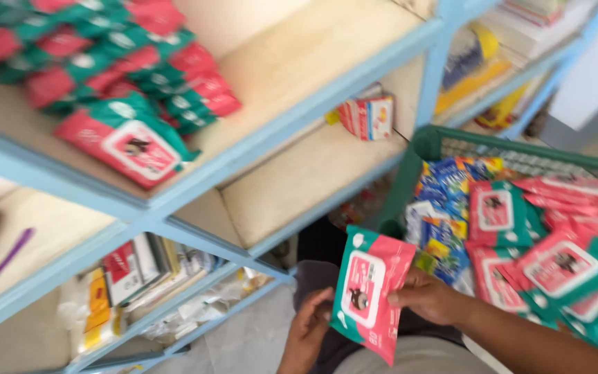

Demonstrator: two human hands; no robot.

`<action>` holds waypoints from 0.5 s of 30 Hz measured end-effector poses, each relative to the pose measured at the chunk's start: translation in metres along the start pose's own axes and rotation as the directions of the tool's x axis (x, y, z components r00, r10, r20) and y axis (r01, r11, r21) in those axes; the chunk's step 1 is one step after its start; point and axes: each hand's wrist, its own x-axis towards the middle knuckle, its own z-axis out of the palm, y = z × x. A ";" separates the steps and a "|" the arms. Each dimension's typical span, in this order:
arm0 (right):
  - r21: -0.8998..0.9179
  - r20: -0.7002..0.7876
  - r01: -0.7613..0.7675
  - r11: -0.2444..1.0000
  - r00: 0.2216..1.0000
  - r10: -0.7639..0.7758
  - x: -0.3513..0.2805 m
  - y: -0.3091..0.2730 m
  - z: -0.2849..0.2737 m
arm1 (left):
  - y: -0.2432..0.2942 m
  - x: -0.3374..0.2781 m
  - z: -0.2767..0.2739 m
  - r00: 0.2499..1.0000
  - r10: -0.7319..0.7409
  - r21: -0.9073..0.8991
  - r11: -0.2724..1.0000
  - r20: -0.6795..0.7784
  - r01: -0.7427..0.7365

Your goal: Stocking and organizing packs of wet wipes on a retail shelf.

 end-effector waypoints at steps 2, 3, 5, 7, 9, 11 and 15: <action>0.054 0.039 -0.071 0.996 0.997 0.069 0.021 0.000 0.003 | -0.013 -0.003 -0.012 0.999 -0.012 -0.258 0.966 0.048 0.024; 0.040 0.074 -0.058 0.998 0.996 0.055 0.029 -0.002 0.002 | -0.021 -0.006 -0.020 0.999 0.017 -0.238 0.971 0.030 -0.009; -0.035 0.167 -0.029 0.999 0.985 0.035 0.051 -0.012 -0.002 | -0.036 0.001 -0.043 0.995 0.103 -0.256 0.962 0.014 -0.096; -0.183 0.177 -0.052 0.982 0.981 0.085 0.077 -0.030 0.000 | -0.015 0.010 -0.054 0.997 0.076 -0.281 0.957 0.010 -0.071; -0.318 0.157 -0.097 0.943 0.976 0.154 0.091 -0.049 0.012 | 0.013 0.012 -0.051 1.000 0.024 -0.326 0.945 0.001 -0.022; -0.341 0.270 -0.020 0.940 0.955 0.118 0.103 -0.071 0.030 | 0.053 0.024 -0.043 0.977 0.212 -0.255 0.944 -0.022 -0.211; -0.362 0.311 0.029 0.932 0.946 0.091 0.120 -0.097 0.043 | 0.041 0.051 -0.062 0.873 0.478 0.025 0.878 -0.091 -0.478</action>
